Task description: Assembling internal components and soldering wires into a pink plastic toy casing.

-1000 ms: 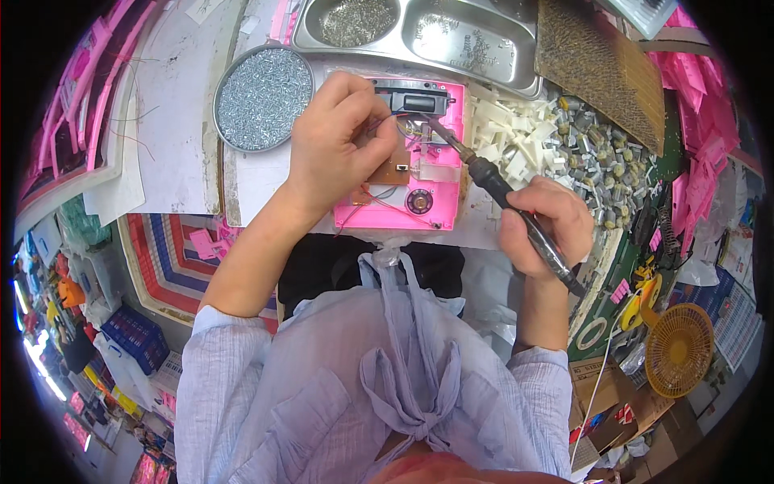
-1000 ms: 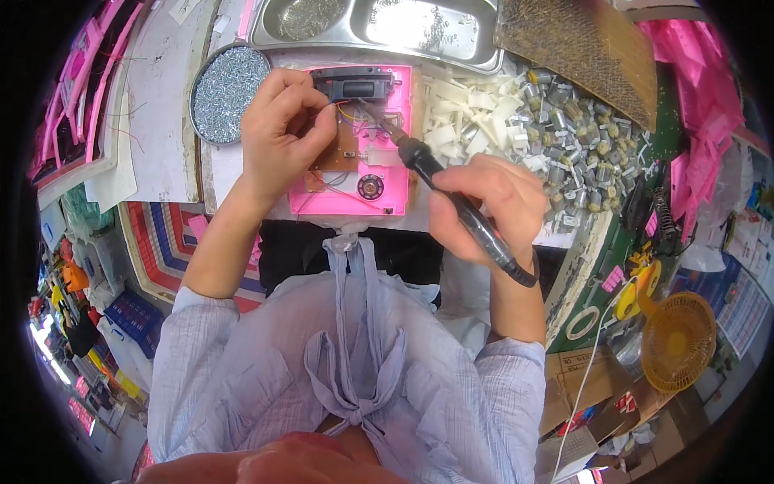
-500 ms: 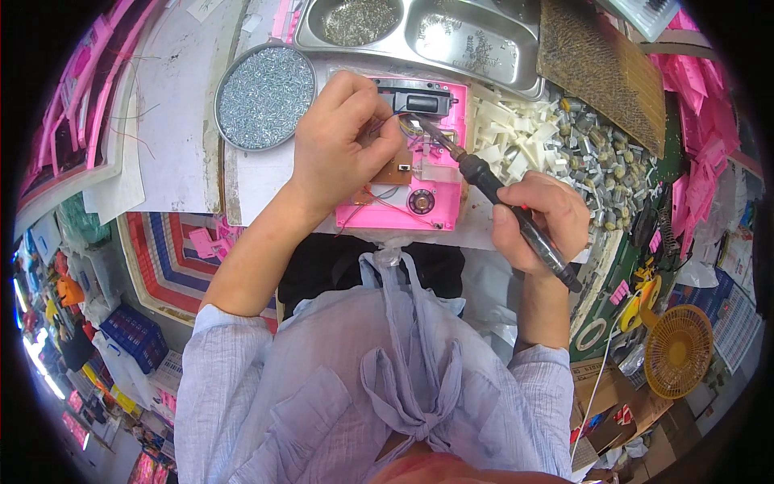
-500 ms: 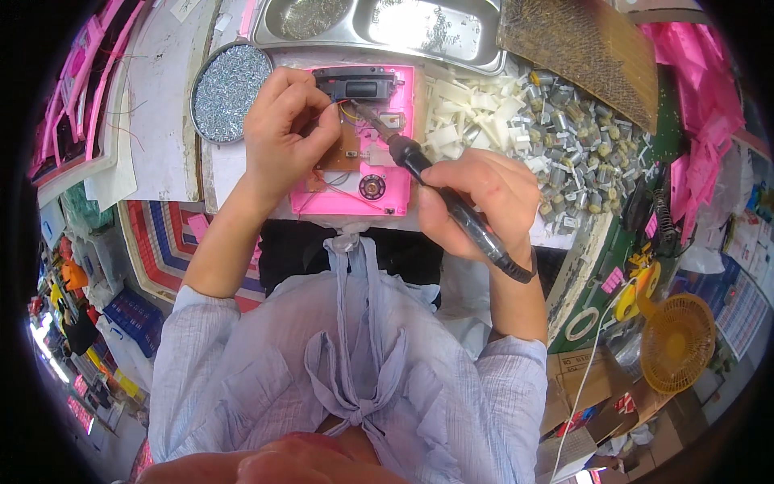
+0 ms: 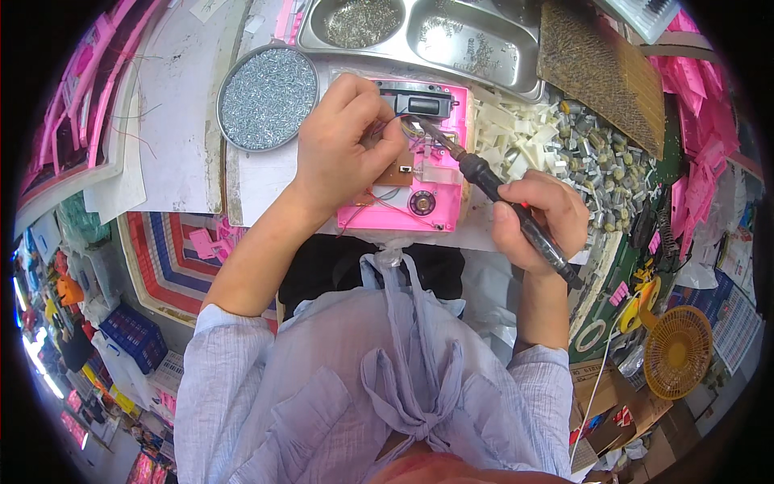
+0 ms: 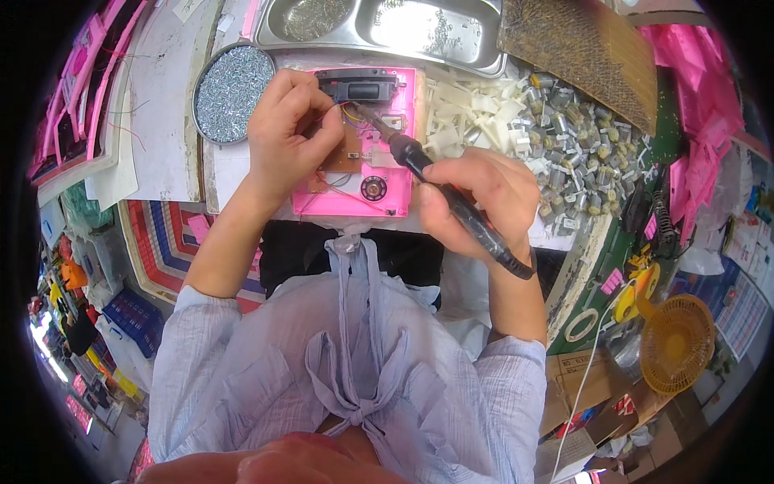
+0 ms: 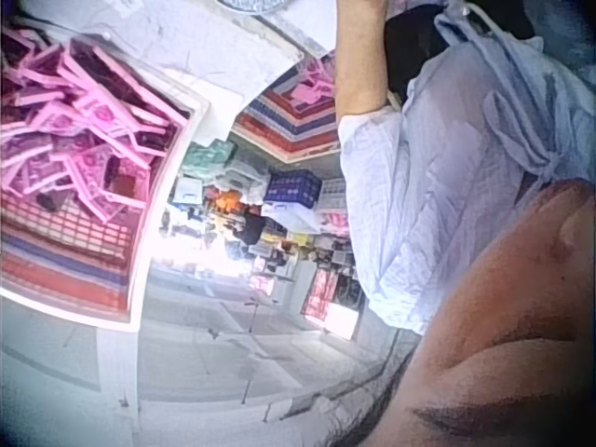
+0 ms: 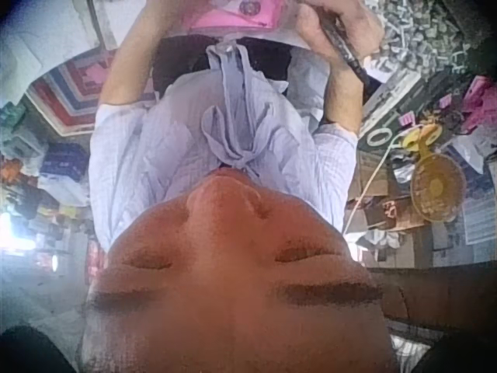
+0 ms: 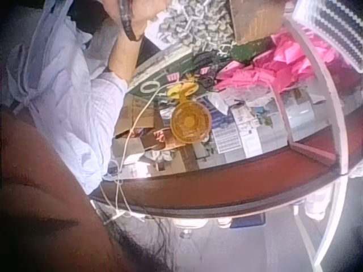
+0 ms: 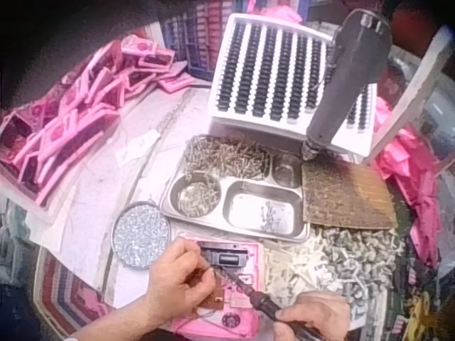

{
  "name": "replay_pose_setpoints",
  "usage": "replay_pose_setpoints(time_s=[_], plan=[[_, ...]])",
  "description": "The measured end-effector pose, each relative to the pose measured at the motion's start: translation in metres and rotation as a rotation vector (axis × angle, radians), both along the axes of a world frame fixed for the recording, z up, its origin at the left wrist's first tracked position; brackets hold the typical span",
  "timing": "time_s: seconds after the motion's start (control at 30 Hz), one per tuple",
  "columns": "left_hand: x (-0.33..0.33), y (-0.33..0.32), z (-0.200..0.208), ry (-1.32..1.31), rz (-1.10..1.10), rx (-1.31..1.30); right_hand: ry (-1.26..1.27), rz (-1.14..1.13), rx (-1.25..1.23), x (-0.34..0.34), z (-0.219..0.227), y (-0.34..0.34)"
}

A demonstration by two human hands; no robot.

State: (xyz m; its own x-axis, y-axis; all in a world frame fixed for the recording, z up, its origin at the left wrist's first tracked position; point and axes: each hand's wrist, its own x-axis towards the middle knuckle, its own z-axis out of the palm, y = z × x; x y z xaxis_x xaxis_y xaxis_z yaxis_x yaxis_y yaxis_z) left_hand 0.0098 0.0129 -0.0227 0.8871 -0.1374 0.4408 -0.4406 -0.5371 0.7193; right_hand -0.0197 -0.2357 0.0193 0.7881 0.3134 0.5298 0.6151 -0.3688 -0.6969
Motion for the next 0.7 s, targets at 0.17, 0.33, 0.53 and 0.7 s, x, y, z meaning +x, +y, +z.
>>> replay_pose_setpoints(time_s=[0.17, 0.33, 0.53, 0.7], plan=[[0.000, -0.001, -0.001, -0.002, 0.008, 0.005, 0.028, -0.015, -0.012, -0.003, 0.002, -0.003], [0.000, -0.001, 0.001, -0.023, 0.010, 0.001, 0.047, -0.009, 0.073, -0.005, 0.002, -0.012], [-0.001, -0.001, -0.001, 0.009, 0.020, 0.004, 0.083, -0.103, 0.196, -0.015, -0.004, -0.025], [-0.001, -0.001, 0.001, 0.005, 0.023, 0.025, 0.114, -0.134, 0.231, -0.020, -0.007, -0.029]])
